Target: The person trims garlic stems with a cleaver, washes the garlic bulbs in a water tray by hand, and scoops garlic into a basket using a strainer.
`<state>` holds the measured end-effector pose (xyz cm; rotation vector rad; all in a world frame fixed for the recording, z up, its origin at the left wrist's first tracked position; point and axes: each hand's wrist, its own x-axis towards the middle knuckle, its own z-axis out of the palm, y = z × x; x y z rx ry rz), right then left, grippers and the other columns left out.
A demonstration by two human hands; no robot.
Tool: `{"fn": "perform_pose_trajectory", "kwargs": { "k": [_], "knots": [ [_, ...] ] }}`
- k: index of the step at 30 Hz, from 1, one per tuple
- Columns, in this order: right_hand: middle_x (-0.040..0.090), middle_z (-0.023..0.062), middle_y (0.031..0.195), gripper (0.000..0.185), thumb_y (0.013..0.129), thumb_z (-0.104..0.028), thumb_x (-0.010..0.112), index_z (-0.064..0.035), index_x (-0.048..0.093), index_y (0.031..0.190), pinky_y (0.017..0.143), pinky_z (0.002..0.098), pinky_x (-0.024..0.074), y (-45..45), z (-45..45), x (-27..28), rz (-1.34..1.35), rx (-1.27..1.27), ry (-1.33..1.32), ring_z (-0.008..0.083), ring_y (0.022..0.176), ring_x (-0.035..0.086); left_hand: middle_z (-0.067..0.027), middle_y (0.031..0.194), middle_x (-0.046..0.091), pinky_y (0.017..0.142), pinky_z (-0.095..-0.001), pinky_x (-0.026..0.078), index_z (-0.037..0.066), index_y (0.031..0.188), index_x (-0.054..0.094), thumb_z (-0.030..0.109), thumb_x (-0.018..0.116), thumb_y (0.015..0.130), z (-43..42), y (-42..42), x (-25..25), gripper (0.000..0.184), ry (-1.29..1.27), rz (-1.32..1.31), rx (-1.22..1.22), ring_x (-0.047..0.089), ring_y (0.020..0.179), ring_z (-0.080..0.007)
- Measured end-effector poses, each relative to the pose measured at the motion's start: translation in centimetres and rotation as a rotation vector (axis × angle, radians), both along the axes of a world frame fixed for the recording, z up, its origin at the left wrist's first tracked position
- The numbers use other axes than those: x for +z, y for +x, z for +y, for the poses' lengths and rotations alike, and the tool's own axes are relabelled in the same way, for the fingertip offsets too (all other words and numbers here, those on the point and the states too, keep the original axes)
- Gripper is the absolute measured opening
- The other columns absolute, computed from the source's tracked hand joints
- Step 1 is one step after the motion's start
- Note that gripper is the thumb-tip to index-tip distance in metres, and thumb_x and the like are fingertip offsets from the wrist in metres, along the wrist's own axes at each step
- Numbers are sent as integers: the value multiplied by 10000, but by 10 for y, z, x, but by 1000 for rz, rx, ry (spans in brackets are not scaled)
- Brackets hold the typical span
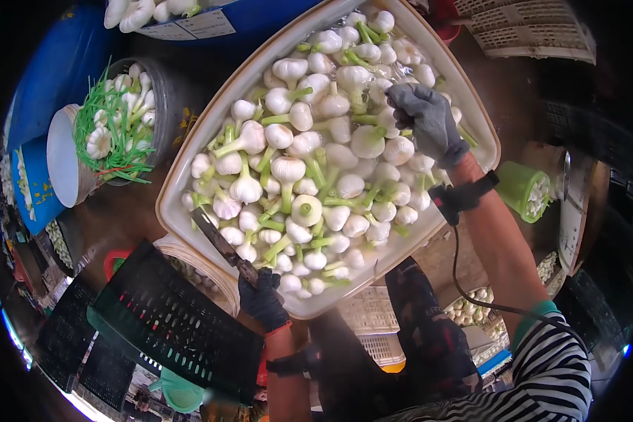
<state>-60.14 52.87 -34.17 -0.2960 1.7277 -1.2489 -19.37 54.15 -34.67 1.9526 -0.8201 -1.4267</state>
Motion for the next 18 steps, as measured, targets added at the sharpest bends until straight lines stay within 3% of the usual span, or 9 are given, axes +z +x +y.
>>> {"fn": "perform_pose_trajectory", "kwargs": {
  "k": [5,6,8,9,10,12,14,16,18],
  "knots": [
    [594,9,832,309,932,-270,522,8,625,1020,604,224,439,2,43,45,65,124,-4,76,655,501,-65,954,575,539,-262,499,-6,1198,515,-60,618,790,2,-5,8,424,-30,57,-16,552,637,-125],
    [591,27,842,321,943,-278,500,10,613,1028,613,227,438,-1,68,61,226,230,-12,84,690,514,-64,977,587,529,-258,501,8,1198,527,-65,626,785,2,-4,7,432,-46,70,-13,563,647,-129],
    [588,51,835,377,951,-358,478,-7,578,1044,608,230,442,-22,140,53,-308,-145,-105,103,684,535,-61,993,601,519,-253,502,22,1199,539,-63,633,784,2,-2,7,435,-55,78,-8,574,654,-130],
    [601,82,872,413,951,-410,453,-25,571,1040,617,239,453,-42,180,49,-466,-248,215,118,703,560,-60,984,602,520,-252,501,22,1200,538,-56,632,788,1,-1,6,429,-49,70,-3,573,651,-129],
    [639,152,922,471,930,-437,475,-2,565,1089,689,295,497,-53,228,25,-154,-104,645,198,809,622,-59,976,604,520,-251,499,22,1200,537,-48,631,793,1,0,6,423,-46,58,4,572,648,-127],
    [626,217,1045,497,908,-390,513,19,524,1189,843,371,482,-53,299,10,1159,789,1099,339,991,602,-56,951,606,517,-249,496,17,1199,534,-31,628,802,0,-1,4,411,-44,62,2,567,636,-122],
    [602,220,1113,453,909,-313,523,11,508,1224,909,395,450,-39,264,29,969,590,940,375,1051,571,-45,889,598,510,-247,489,5,1182,533,-2,622,814,0,4,5,378,-80,30,-35,556,611,-117],
    [585,210,1154,401,912,-247,524,-6,509,1231,932,411,430,-21,211,34,756,384,669,378,1068,557,-42,874,584,507,-253,490,0,1162,538,-2,628,809,0,15,-4,364,56,22,-31,555,611,-117],
    [573,202,1185,376,906,-180,530,-32,507,1251,960,408,406,6,144,26,1094,550,270,375,1082,552,-42,865,575,514,-251,503,2,1152,540,-8,630,804,-2,3,-3,359,-49,22,41,564,625,-116]
  ]
}}
